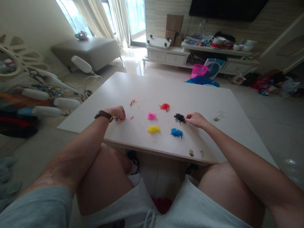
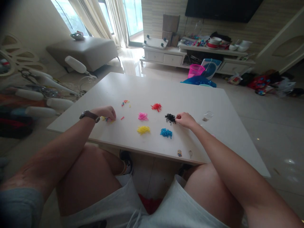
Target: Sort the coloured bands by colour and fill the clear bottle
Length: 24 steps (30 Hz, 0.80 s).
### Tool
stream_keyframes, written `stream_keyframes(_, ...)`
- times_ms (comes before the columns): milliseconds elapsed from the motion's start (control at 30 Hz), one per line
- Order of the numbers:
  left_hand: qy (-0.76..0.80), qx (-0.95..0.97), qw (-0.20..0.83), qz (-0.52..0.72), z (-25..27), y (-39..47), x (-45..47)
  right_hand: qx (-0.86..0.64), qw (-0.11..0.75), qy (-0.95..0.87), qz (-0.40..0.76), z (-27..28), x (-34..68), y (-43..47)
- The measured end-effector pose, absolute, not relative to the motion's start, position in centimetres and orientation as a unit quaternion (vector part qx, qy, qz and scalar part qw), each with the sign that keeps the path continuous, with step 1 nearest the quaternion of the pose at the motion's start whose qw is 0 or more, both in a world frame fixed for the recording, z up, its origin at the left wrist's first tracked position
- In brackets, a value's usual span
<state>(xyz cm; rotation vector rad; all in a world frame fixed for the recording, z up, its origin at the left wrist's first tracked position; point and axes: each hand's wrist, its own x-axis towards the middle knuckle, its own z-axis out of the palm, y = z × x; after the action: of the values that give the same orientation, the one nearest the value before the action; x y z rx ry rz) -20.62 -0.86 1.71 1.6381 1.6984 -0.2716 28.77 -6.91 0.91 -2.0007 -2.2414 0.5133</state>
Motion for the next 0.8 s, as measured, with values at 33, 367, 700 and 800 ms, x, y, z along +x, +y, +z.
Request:
stream_keyframes(33, 0.663, 0.641, 0.370, -0.113, 1.7, -0.9, -20.5, -0.655, 0.047, -0.735, 0.169, 0.9, 28.8, -6.9)
stream_keyframes(367, 0.626, 0.704, 0.325, -0.076, 1.8, 0.0, -16.9, -0.657, 0.040, -0.735, 0.164, 0.8, 28.8, -6.8)
stream_keyframes(700, 0.626, 0.704, 0.327, -0.072, 1.0, 0.6, -15.8, -0.658, 0.046, -0.733, 0.169, 1.2, 28.6, -7.0)
stream_keyframes(800, 0.629, 0.691, 0.351, -0.051, 1.6, 0.1, -15.4, -0.659, 0.051, -0.731, 0.170, 1.5, 28.5, -7.1)
